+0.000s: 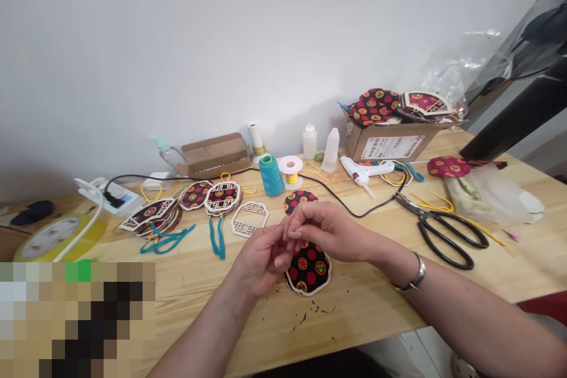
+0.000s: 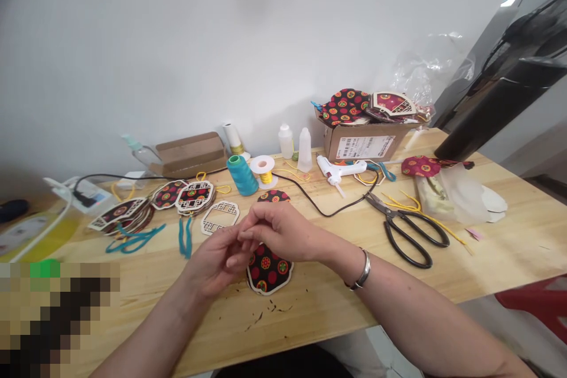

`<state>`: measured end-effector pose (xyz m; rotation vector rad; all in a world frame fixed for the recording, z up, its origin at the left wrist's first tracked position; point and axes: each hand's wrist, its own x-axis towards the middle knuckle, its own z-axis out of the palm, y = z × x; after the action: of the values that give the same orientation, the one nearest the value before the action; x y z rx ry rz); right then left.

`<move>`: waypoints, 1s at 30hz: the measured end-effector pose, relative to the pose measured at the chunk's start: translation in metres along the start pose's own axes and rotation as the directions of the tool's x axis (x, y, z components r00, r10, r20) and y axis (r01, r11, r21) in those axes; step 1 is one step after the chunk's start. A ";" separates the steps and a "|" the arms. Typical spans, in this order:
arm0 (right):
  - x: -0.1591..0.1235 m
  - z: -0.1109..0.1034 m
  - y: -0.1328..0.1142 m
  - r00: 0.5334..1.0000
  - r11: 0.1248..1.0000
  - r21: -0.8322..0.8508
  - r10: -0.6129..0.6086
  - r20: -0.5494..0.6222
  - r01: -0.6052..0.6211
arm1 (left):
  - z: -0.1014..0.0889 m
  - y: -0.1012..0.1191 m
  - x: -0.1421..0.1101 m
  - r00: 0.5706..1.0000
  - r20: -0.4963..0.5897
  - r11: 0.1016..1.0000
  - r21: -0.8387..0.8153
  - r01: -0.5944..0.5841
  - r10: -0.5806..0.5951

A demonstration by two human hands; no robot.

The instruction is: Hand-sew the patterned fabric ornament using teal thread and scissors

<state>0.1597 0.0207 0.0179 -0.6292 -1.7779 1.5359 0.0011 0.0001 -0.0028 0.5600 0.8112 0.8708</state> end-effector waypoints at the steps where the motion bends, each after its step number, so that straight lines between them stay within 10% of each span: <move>1: -0.001 0.000 -0.001 1.000 0.998 -0.060 -0.013 0.023 0.014 | -0.001 0.000 0.001 1.000 0.014 1.000 0.021 -0.005 0.005; 30: -0.008 0.007 -0.004 0.786 0.971 -0.193 0.227 0.575 -0.140 | -0.005 -0.002 0.002 0.964 -0.151 0.972 0.127 -0.198 0.217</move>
<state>0.1598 0.0098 0.0200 -0.4135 -2.3684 1.8997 -0.0015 0.0008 -0.0080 0.6868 0.9674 1.0800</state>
